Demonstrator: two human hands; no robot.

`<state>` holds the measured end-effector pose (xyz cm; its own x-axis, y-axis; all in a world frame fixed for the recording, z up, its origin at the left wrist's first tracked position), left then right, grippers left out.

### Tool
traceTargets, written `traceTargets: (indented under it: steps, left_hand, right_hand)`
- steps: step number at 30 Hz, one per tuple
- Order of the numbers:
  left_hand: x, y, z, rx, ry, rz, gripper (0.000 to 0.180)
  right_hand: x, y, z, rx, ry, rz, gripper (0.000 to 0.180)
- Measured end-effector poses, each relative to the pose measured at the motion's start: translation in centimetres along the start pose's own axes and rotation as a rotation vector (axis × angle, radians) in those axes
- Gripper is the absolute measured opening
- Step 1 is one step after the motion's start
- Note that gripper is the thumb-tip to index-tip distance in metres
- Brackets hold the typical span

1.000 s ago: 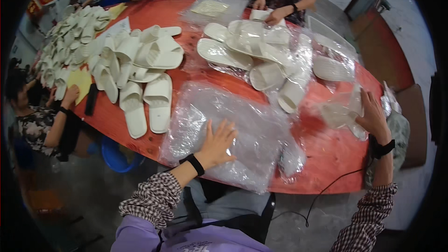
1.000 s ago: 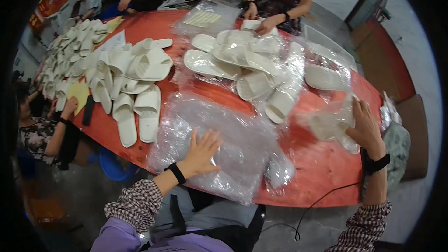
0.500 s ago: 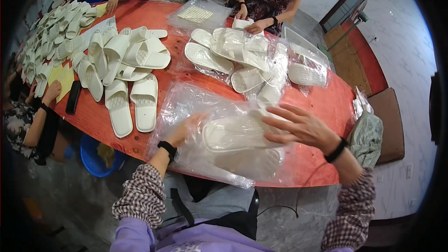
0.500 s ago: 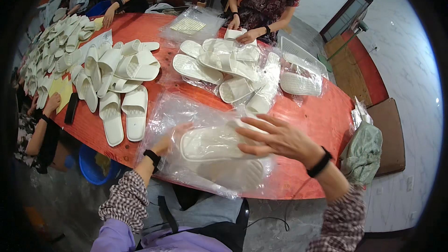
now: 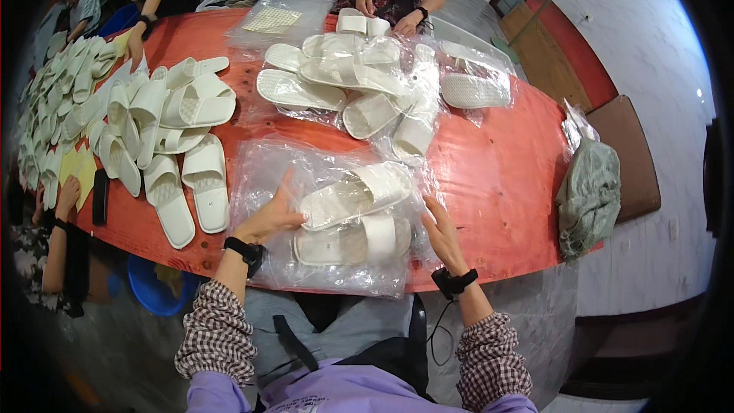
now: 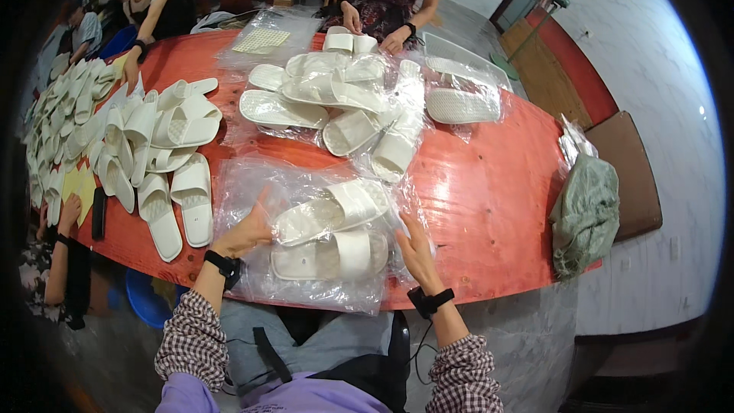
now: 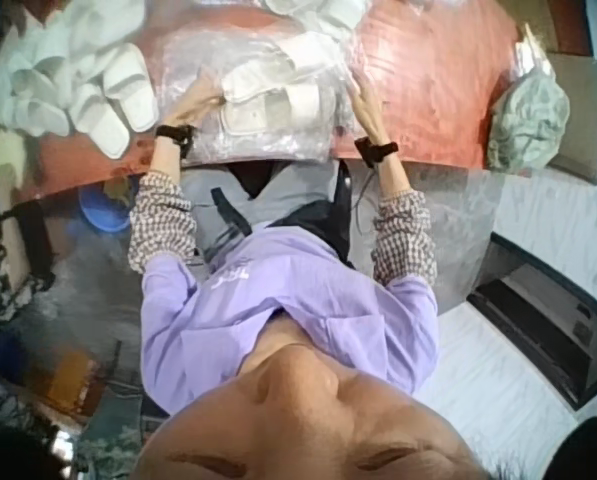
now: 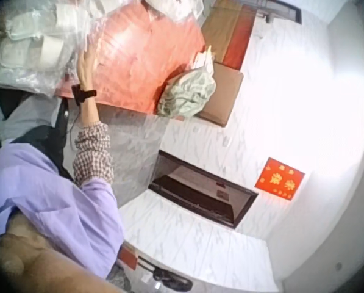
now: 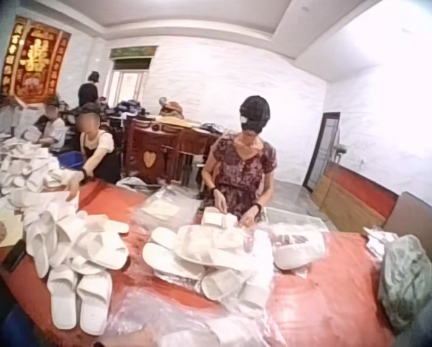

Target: The person is putting pairs of white sandals into plastic bags.

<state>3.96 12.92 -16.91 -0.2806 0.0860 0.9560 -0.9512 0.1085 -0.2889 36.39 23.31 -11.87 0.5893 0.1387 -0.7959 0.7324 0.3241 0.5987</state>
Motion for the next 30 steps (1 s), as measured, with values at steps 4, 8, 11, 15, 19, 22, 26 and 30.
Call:
traceTargets:
  steps: [4,8,11,15,19,22,26,30]
  left_hand:
    - [0.5,0.2,-1.0,0.092,0.024,-0.187,0.088]
    - [5.7,-1.2,0.3,0.225,0.051,0.139,0.072]
    - [7.0,0.9,1.4,0.285,0.08,0.281,0.064]
    - [6.5,5.7,3.6,0.415,0.051,0.39,0.049]
    - [4.4,8.9,3.9,0.391,0.039,0.244,0.045]
    - [0.4,10.4,5.1,0.386,0.214,0.018,0.054]
    - [1.2,9.4,4.8,0.343,0.131,-0.174,0.056]
    - [0.7,10.2,3.5,0.376,0.14,-0.35,0.046]
  right_hand:
    - [-1.1,-0.4,0.7,0.039,-0.027,-0.134,0.049]
    - [-0.4,0.8,0.8,0.009,-0.109,-0.182,0.05]
    - [-2.9,2.4,1.5,0.096,0.019,-0.163,0.052]
    - [-9.6,1.9,4.3,-0.03,-0.021,-0.444,0.051]
    - [-6.7,-2.9,3.8,-0.174,0.015,-0.314,0.059]
    - [-2.3,-6.4,3.5,-0.388,-0.125,-0.208,0.065]
    - [-1.8,-3.1,0.2,-0.144,-0.253,-0.413,0.056]
    - [-1.4,-3.1,-4.9,-0.031,-0.269,-0.217,0.037]
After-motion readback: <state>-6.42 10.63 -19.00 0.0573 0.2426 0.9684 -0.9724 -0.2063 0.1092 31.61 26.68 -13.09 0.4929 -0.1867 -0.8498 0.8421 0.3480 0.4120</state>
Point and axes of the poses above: each hand's wrist, its own z-axis away from the middle knuckle, its own y-axis out of the back of the hand, x = y × z, the point moved 9 cm from there along -z, towards the middle knuckle, and after that the axes turned 9 degrees about -y, right-handed, at the moved point
